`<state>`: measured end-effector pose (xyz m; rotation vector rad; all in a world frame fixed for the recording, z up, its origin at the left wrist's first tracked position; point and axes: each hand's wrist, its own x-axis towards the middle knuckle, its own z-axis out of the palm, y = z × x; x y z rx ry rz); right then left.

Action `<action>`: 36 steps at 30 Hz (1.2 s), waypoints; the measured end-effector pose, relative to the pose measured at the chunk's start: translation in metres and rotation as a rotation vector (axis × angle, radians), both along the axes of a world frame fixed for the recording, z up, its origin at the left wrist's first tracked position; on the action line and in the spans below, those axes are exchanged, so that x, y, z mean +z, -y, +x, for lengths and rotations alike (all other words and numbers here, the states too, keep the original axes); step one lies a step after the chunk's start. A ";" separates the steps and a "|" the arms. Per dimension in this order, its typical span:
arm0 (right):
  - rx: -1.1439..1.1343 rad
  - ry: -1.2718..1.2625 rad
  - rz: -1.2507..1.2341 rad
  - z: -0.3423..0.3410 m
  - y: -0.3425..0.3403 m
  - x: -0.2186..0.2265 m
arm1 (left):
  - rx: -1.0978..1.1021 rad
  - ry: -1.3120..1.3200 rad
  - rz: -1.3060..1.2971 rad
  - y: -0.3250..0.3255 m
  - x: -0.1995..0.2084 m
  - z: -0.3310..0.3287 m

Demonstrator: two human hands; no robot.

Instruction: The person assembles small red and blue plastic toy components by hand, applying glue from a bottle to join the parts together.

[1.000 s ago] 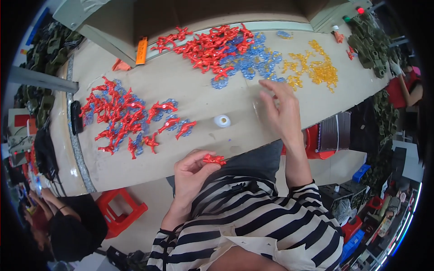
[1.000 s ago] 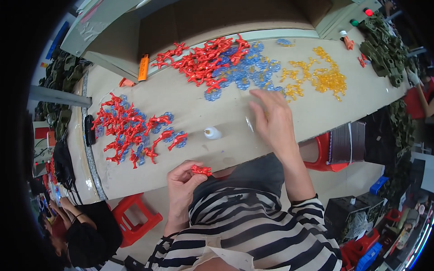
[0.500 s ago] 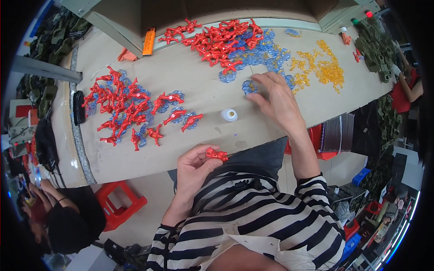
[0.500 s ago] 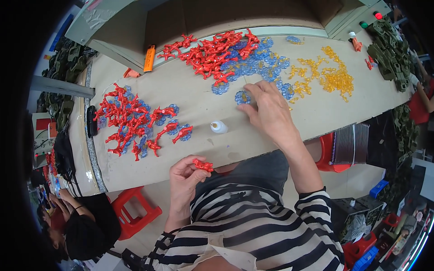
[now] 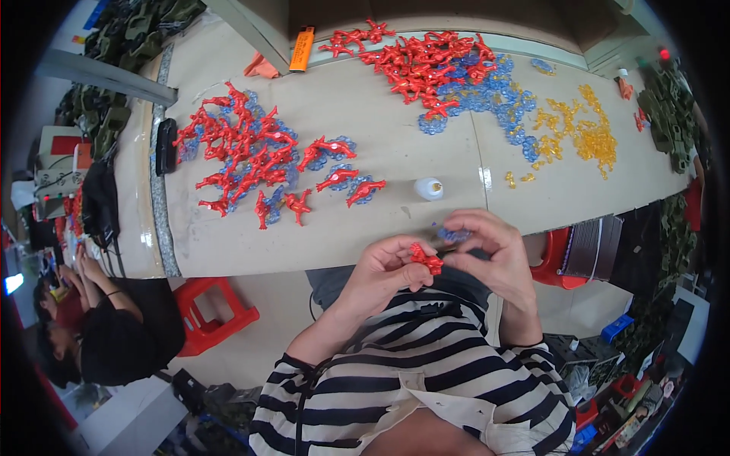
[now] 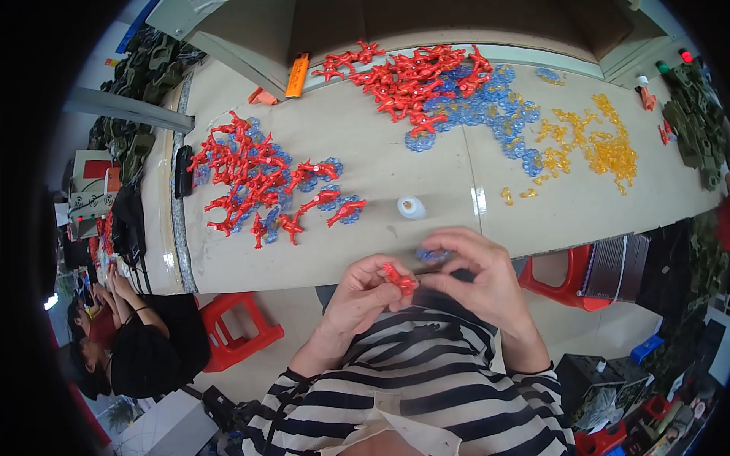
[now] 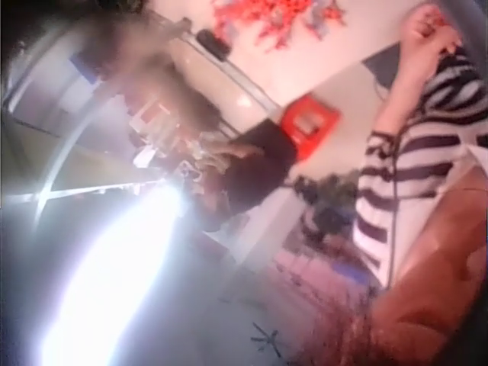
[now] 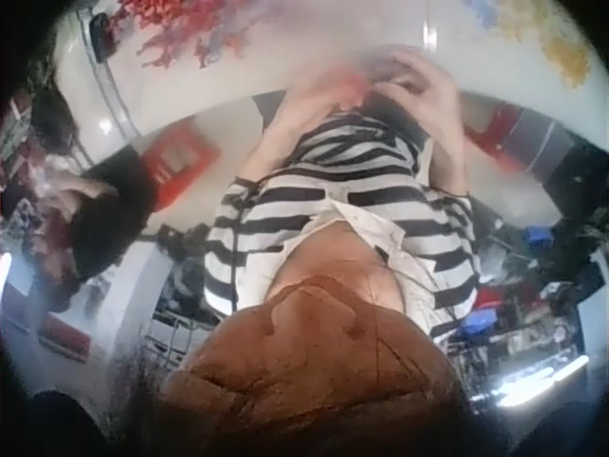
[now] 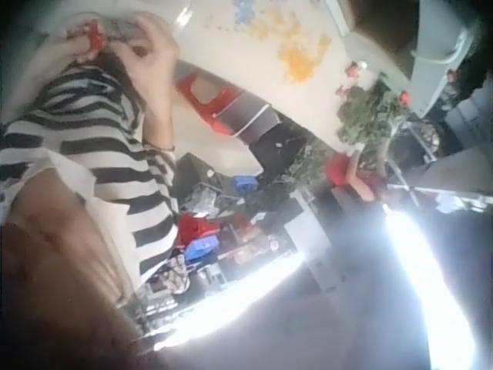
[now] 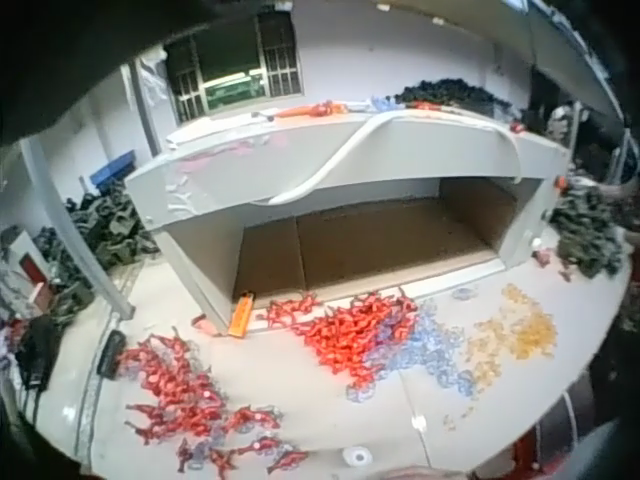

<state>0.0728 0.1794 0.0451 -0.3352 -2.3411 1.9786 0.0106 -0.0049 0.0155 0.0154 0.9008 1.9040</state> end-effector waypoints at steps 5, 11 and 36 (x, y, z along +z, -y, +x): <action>0.069 0.017 -0.411 0.009 -0.004 -0.024 | 0.035 -0.035 0.021 -0.001 -0.007 0.001; -0.093 0.064 -0.770 0.007 0.010 -0.023 | 0.202 -0.313 0.041 0.000 -0.012 0.002; -0.022 -0.068 -0.349 0.022 0.018 -0.021 | 0.189 -0.477 0.054 -0.001 -0.015 0.001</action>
